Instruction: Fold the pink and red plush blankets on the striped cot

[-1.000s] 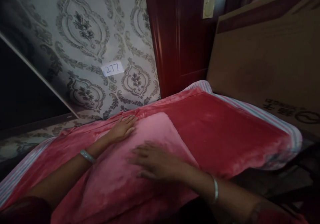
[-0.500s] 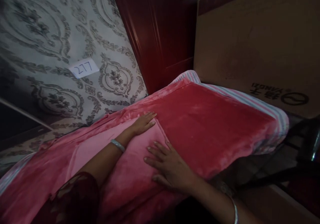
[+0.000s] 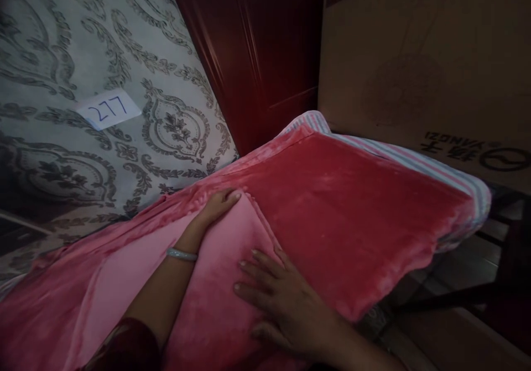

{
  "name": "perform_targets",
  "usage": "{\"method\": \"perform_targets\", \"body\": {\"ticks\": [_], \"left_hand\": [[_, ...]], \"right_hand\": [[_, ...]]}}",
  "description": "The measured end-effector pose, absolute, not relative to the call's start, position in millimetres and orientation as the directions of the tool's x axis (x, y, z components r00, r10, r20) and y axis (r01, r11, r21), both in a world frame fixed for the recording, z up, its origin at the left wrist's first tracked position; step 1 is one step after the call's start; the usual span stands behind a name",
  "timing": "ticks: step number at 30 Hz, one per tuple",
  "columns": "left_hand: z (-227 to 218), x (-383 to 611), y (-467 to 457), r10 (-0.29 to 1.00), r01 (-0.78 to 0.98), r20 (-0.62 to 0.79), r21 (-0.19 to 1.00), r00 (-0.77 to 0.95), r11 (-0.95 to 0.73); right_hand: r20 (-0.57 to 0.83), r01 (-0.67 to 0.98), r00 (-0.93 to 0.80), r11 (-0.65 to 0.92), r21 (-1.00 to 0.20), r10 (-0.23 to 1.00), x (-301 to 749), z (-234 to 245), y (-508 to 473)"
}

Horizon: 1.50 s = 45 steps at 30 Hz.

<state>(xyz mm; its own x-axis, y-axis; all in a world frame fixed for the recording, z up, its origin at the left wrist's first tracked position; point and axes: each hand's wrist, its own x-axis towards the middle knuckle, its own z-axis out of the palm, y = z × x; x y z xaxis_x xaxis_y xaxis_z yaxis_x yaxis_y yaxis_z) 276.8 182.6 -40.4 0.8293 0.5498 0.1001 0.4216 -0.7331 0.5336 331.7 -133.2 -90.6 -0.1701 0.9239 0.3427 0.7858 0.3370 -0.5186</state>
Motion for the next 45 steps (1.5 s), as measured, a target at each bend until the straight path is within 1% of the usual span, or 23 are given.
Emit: {"method": "perform_targets", "body": {"ticks": [2,4,5,7,9,10,12,13,15,16,19,22,24,26,29,32,34,37,39,42,45], "left_hand": [[-36.1,275.6,185.2,0.524,0.369,0.05,0.653,0.85,-0.661],[-32.7,273.5,186.3,0.51,0.314,0.05,0.735,0.859,-0.601],[-31.3,272.3,186.1,0.516,0.298,0.063,0.755,0.854,-0.584],[-28.9,270.1,184.9,0.534,0.273,0.102,0.771,0.839,-0.576],[-26.6,268.7,183.1,0.548,0.244,0.148,0.779,0.823,-0.577],[-25.4,268.3,182.2,0.553,0.227,0.167,0.787,0.817,-0.573],[-23.2,267.5,180.7,0.557,0.194,0.188,0.809,0.809,-0.555],[-22.3,267.1,180.2,0.561,0.184,0.191,0.819,0.806,-0.543],[-21.1,265.9,179.6,0.567,0.17,0.186,0.839,0.802,-0.517],[-20.9,265.2,179.6,0.568,0.169,0.179,0.846,0.803,-0.506],[-22.5,264.1,181.3,0.559,0.184,0.154,0.846,0.815,-0.501],[-26.9,265.8,184.7,0.545,0.206,0.162,0.808,0.823,-0.552],[-30.4,268.4,186.4,0.538,0.212,0.199,0.768,0.819,-0.605],[-33.1,270.9,186.6,0.527,0.215,0.245,0.716,0.814,-0.665],[-34.4,273.1,183.5,0.498,0.225,0.295,0.632,0.815,-0.741],[-33.7,273.2,178.9,0.495,0.265,0.305,0.564,0.813,-0.782],[-33.3,272.7,176.9,0.516,0.312,0.302,0.526,0.801,-0.791],[-33.3,272.2,176.1,0.545,0.384,0.279,0.467,0.79,-0.796],[-33.1,272.2,176.2,0.564,0.444,0.228,0.418,0.793,-0.793],[-32.1,272.8,176.1,0.597,0.526,0.145,0.342,0.789,-0.779],[-31.3,273.7,176.2,0.607,0.553,0.112,0.308,0.787,-0.774]], "right_hand": [[0.326,0.766,-0.171,0.334,-0.55,0.93,335.7,-87.2,-138.0],[0.341,0.723,-0.129,0.324,-0.61,0.931,346.4,-78.9,-137.5],[0.368,0.691,-0.074,0.313,-0.651,0.927,354.8,-72.9,-132.8],[0.429,0.616,0.104,0.281,-0.736,0.897,376.6,-58.7,-110.9],[0.446,0.553,0.286,0.234,-0.8,0.848,400.8,-44.9,-72.8],[0.422,0.528,0.346,0.198,-0.826,0.838,411.9,-39.6,-49.5],[0.318,0.443,0.432,0.109,-0.89,0.844,428.5,-33.8,-2.0],[0.258,0.385,0.454,0.073,-0.92,0.853,433.3,-33.7,19.3],[0.193,0.284,0.433,0.07,-0.956,0.88,436.3,-38.8,51.1],[0.195,0.248,0.412,0.096,-0.964,0.89,435.3,-43.4,60.7],[0.27,0.205,0.327,0.21,-0.956,0.906,428.4,-60.4,67.9],[0.308,0.182,0.249,0.267,-0.946,0.918,423.5,-72.8,61.4],[0.297,0.141,0.244,0.269,-0.953,0.923,422.9,-76.1,60.3],[0.254,0.083,0.279,0.24,-0.967,0.926,423.6,-76.3,64.9],[0.146,-0.011,0.351,0.16,-0.987,0.925,425.3,-73.3,80.5],[0.084,-0.062,0.339,0.111,-0.992,0.937,427.1,-69.8,98.7],[0.104,-0.042,0.317,0.123,-0.991,0.943,428.5,-70.2,107.5],[0.171,0.036,0.403,0.171,-0.985,0.899,432.1,-77.2,111.8],[0.205,0.087,0.453,0.186,-0.979,0.868,435.5,-84.0,110.2],[0.238,0.144,0.458,0.193,-0.971,0.856,439.8,-91.5,106.3],[0.254,0.176,0.474,0.192,-0.966,0.843,440.4,-92.5,104.6]]}}
